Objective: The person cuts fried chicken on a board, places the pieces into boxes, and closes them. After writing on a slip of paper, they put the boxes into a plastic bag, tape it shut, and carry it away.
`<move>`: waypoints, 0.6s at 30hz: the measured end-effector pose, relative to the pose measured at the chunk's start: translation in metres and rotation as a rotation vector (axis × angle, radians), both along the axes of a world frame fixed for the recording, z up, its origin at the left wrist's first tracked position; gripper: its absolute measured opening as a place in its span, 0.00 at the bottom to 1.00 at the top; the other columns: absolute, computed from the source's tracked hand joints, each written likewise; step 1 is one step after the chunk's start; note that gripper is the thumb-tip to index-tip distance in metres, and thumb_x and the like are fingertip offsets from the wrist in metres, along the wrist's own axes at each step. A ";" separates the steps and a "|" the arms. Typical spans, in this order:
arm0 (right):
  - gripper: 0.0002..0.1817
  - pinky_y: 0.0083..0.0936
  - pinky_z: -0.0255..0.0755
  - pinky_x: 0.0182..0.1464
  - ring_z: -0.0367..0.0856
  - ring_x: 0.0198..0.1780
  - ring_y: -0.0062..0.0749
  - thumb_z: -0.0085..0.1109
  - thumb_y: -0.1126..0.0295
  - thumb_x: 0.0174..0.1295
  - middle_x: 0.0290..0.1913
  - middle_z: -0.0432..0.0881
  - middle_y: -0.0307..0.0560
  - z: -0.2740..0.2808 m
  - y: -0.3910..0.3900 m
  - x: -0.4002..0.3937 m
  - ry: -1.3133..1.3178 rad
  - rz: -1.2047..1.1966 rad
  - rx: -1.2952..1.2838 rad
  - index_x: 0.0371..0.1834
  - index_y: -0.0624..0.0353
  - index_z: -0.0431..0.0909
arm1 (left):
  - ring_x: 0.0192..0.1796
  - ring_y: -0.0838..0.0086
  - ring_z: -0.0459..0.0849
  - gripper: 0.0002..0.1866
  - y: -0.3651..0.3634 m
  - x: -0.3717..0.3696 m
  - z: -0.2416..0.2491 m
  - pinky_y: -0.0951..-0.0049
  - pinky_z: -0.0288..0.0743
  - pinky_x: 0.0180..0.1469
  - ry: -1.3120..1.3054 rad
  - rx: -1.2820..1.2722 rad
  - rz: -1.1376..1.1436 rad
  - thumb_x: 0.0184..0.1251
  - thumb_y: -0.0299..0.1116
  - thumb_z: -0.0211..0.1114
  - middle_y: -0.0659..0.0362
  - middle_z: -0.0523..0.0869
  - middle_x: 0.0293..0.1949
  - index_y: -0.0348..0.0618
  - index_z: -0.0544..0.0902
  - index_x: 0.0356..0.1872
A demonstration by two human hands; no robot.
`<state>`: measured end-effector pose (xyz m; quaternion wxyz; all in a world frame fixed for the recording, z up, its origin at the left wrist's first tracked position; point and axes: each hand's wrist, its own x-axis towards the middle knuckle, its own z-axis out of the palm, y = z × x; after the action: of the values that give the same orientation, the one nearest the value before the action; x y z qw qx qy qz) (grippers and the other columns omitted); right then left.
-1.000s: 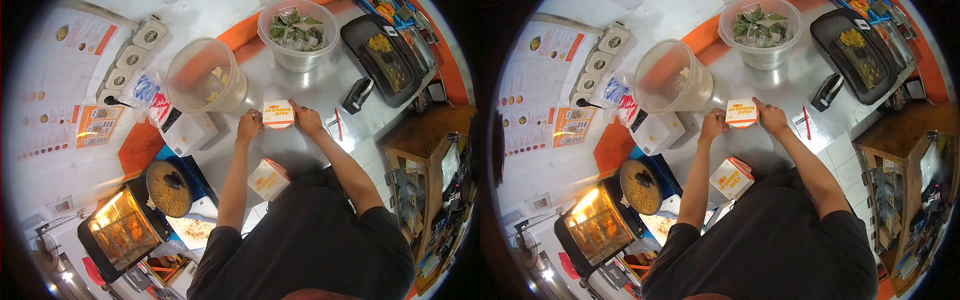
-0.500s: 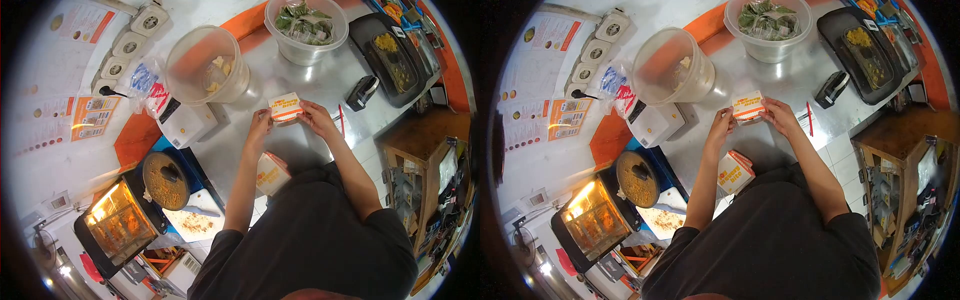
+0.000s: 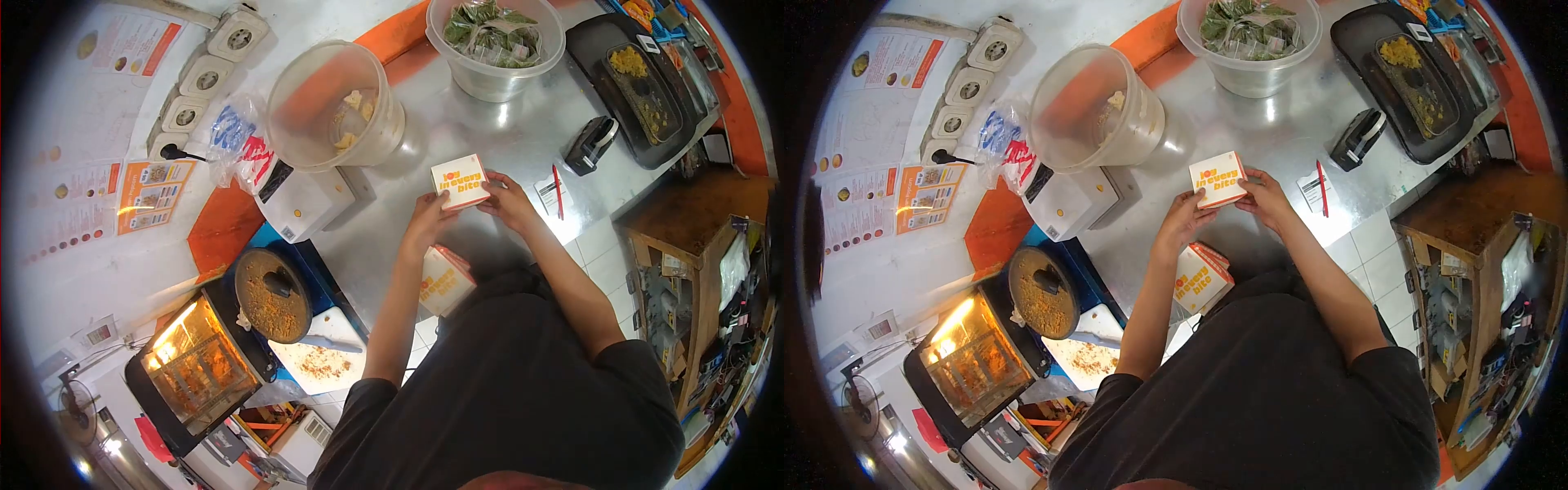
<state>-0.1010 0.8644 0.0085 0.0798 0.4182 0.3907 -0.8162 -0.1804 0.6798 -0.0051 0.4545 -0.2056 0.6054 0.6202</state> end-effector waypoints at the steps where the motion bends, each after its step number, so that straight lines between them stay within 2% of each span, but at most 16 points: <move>1: 0.19 0.25 0.75 0.53 0.80 0.47 0.27 0.63 0.68 0.64 0.46 0.80 0.45 -0.007 0.000 -0.004 0.036 -0.073 -0.162 0.56 0.61 0.75 | 0.55 0.60 0.82 0.28 -0.005 -0.004 -0.013 0.60 0.78 0.59 -0.037 0.133 0.060 0.70 0.38 0.63 0.45 0.81 0.50 0.31 0.64 0.62; 2: 0.19 0.25 0.75 0.53 0.80 0.47 0.27 0.63 0.68 0.64 0.46 0.80 0.45 -0.018 0.000 -0.008 0.038 -0.074 -0.161 0.56 0.61 0.75 | 0.56 0.58 0.82 0.26 -0.005 -0.008 -0.016 0.59 0.77 0.61 -0.074 0.266 0.119 0.71 0.38 0.61 0.44 0.80 0.52 0.29 0.67 0.61; 4: 0.16 0.21 0.74 0.46 0.79 0.41 0.23 0.65 0.69 0.63 0.41 0.81 0.41 -0.035 -0.001 -0.016 0.110 -0.151 -0.215 0.52 0.62 0.78 | 0.56 0.58 0.82 0.25 -0.003 -0.014 -0.017 0.59 0.77 0.61 -0.075 0.303 0.169 0.72 0.38 0.60 0.44 0.80 0.52 0.29 0.69 0.60; 5: 0.16 0.21 0.74 0.46 0.79 0.41 0.23 0.65 0.69 0.63 0.41 0.81 0.41 -0.040 -0.004 -0.020 0.111 -0.152 -0.217 0.52 0.62 0.78 | 0.55 0.58 0.82 0.24 -0.002 -0.017 -0.015 0.59 0.77 0.62 -0.075 0.337 0.219 0.72 0.38 0.60 0.44 0.80 0.53 0.29 0.71 0.59; 7: 0.15 0.22 0.73 0.46 0.79 0.41 0.23 0.66 0.68 0.62 0.42 0.82 0.42 -0.050 -0.010 -0.029 0.139 -0.243 -0.171 0.49 0.63 0.80 | 0.56 0.59 0.82 0.25 -0.003 -0.023 -0.021 0.60 0.77 0.61 -0.046 0.358 0.177 0.71 0.40 0.61 0.45 0.79 0.53 0.28 0.70 0.57; 9: 0.15 0.22 0.74 0.47 0.80 0.41 0.24 0.66 0.68 0.62 0.42 0.83 0.42 -0.062 -0.011 -0.033 0.175 -0.235 -0.156 0.48 0.63 0.80 | 0.56 0.60 0.82 0.26 -0.004 -0.027 -0.026 0.62 0.78 0.60 -0.018 0.383 0.125 0.71 0.42 0.62 0.46 0.79 0.54 0.28 0.70 0.56; 11: 0.14 0.22 0.74 0.47 0.80 0.41 0.24 0.66 0.67 0.62 0.42 0.84 0.43 -0.068 -0.010 -0.033 0.205 -0.227 -0.136 0.47 0.64 0.81 | 0.51 0.63 0.85 0.26 -0.004 -0.024 -0.019 0.63 0.80 0.55 0.106 0.103 0.024 0.70 0.44 0.63 0.49 0.81 0.50 0.30 0.73 0.56; 12: 0.15 0.23 0.74 0.48 0.81 0.41 0.25 0.65 0.67 0.63 0.41 0.84 0.43 -0.070 -0.010 -0.033 0.229 -0.200 -0.115 0.48 0.64 0.81 | 0.51 0.63 0.85 0.26 -0.004 -0.024 -0.018 0.63 0.80 0.55 0.107 0.104 0.015 0.70 0.44 0.63 0.49 0.81 0.50 0.30 0.73 0.56; 14: 0.15 0.24 0.75 0.48 0.81 0.41 0.25 0.63 0.66 0.64 0.40 0.84 0.43 -0.066 -0.011 -0.034 0.252 -0.179 -0.094 0.49 0.65 0.80 | 0.41 0.66 0.87 0.27 -0.008 -0.024 -0.029 0.68 0.82 0.46 0.272 -0.035 -0.111 0.69 0.47 0.64 0.52 0.83 0.47 0.33 0.73 0.58; 15: 0.16 0.26 0.76 0.48 0.81 0.42 0.26 0.62 0.65 0.65 0.40 0.84 0.44 -0.063 -0.012 -0.033 0.216 -0.120 0.059 0.50 0.66 0.80 | 0.41 0.66 0.87 0.27 -0.008 -0.024 -0.035 0.68 0.82 0.46 0.272 -0.035 -0.115 0.69 0.47 0.64 0.52 0.83 0.47 0.33 0.73 0.58; 16: 0.17 0.28 0.76 0.48 0.82 0.43 0.26 0.60 0.64 0.67 0.40 0.84 0.45 -0.058 -0.012 -0.033 0.179 -0.059 0.212 0.50 0.67 0.79 | 0.36 0.68 0.87 0.27 -0.008 -0.024 -0.042 0.70 0.82 0.41 0.344 -0.096 -0.151 0.69 0.46 0.64 0.53 0.84 0.46 0.32 0.74 0.57; 17: 0.17 0.28 0.76 0.48 0.82 0.43 0.26 0.60 0.64 0.67 0.40 0.84 0.45 -0.052 -0.011 -0.032 0.177 -0.060 0.213 0.50 0.67 0.79 | 0.32 0.70 0.86 0.28 -0.007 -0.023 -0.050 0.71 0.81 0.37 0.416 -0.156 -0.187 0.68 0.46 0.65 0.55 0.84 0.45 0.32 0.74 0.57; 18: 0.17 0.29 0.77 0.46 0.83 0.42 0.29 0.60 0.64 0.66 0.40 0.84 0.48 -0.047 -0.011 -0.032 0.144 0.037 0.453 0.50 0.66 0.79 | 0.32 0.70 0.86 0.28 -0.007 -0.023 -0.058 0.71 0.81 0.37 0.415 -0.155 -0.186 0.68 0.46 0.65 0.55 0.84 0.45 0.32 0.74 0.57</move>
<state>-0.1331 0.8539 -0.0382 -0.0290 0.3591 0.5761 -0.7337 -0.2035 0.6729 -0.0627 0.3584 -0.0512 0.7481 0.5562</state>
